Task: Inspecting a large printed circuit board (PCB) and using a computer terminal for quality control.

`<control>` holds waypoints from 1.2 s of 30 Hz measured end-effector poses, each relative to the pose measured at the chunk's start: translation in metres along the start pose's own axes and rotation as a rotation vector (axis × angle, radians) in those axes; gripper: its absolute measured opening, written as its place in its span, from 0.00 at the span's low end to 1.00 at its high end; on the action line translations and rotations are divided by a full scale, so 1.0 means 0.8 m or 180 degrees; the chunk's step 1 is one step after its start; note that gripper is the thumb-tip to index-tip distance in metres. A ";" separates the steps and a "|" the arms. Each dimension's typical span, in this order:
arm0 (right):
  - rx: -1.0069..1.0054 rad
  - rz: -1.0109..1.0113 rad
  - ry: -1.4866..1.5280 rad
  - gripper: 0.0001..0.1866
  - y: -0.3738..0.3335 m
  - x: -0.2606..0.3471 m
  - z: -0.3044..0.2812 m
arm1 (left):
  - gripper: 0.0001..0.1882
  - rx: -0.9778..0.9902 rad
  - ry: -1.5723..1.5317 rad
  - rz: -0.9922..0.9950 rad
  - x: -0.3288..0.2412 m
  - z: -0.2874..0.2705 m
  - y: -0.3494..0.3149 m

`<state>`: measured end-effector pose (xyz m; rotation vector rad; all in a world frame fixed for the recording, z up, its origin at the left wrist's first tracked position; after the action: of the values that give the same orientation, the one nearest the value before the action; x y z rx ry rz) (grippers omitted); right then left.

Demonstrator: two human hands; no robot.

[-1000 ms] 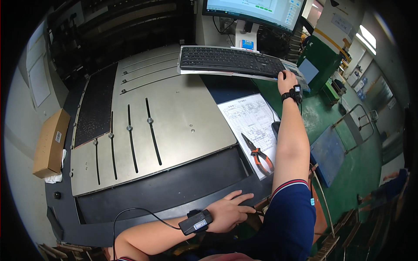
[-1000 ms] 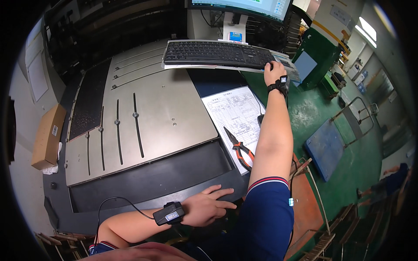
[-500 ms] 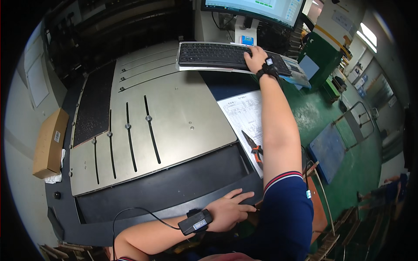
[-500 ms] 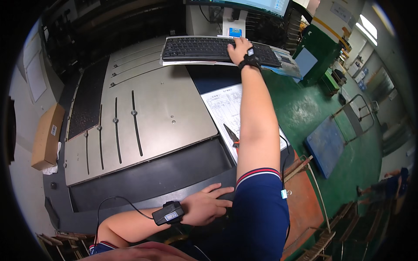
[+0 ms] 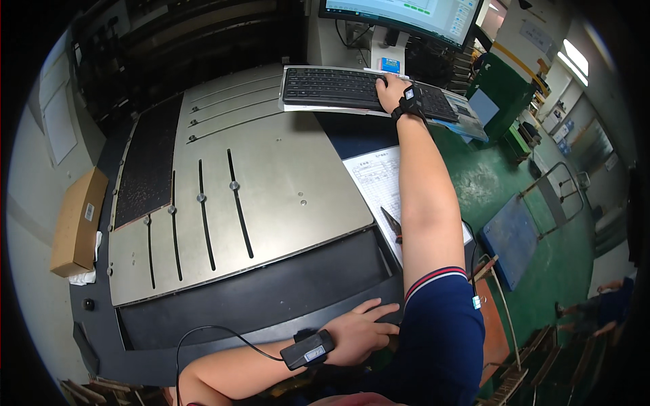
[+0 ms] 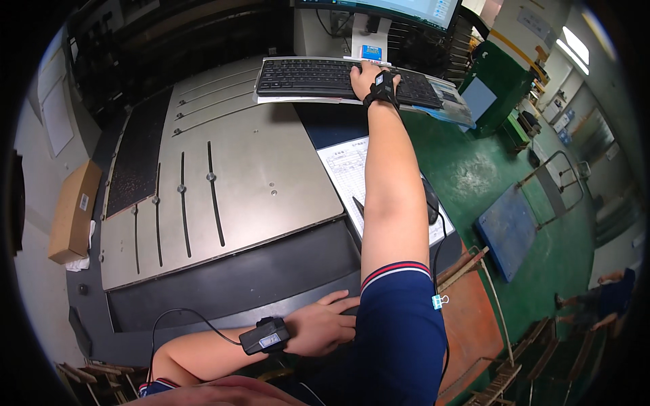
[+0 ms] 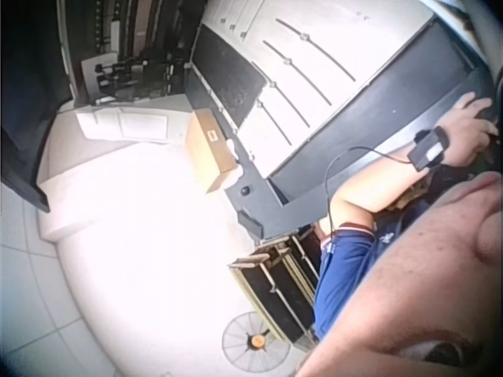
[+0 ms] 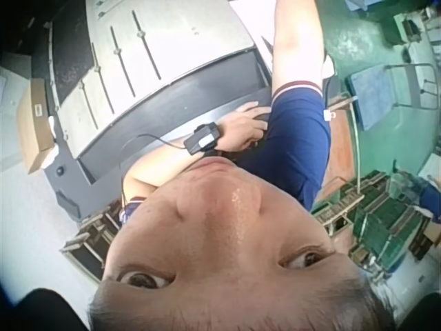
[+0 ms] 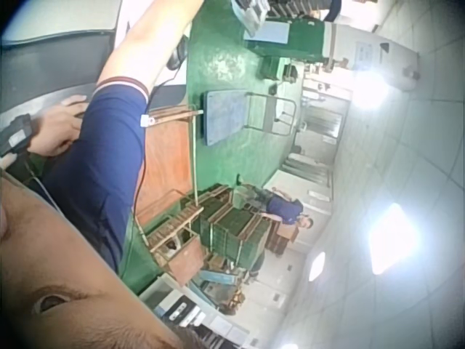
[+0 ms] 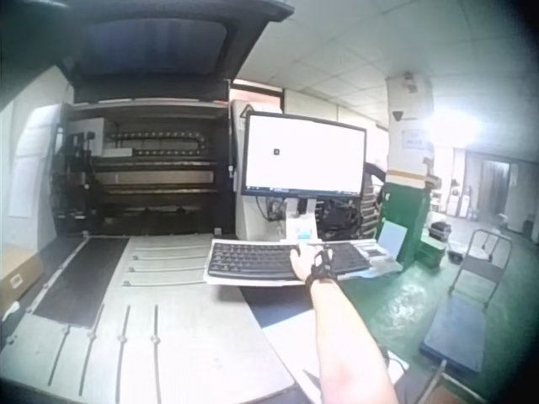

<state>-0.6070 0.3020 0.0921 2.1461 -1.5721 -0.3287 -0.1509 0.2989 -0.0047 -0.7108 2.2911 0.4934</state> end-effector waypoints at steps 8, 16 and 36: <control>-0.1770 -0.0048 0.0372 0.17 -0.048 -0.082 -0.021 | 0.05 0.0156 0.0080 0.0022 -0.003 -0.010 -0.005; -0.1080 0.0543 0.0592 0.22 -0.081 -0.197 0.000 | 0.03 0.0209 0.0038 -0.0023 -0.001 -0.009 -0.002; -0.1405 0.0548 0.0536 0.23 -0.080 -0.185 -0.010 | 0.02 0.0161 -0.0028 -0.0005 0.000 -0.010 -0.001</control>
<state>-0.5969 0.4593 0.0567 1.6480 -1.4206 -0.3857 -0.1542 0.2938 0.0005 -0.6842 2.2865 0.4353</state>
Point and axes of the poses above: each hand's wrist, its own y-axis towards the middle knuckle, its own z-axis out of the palm, x = y × z, the point moved 3 cm from there along y, towards the middle knuckle, and after that the axes turned 7 degrees about -y, right-handed, at the moved point
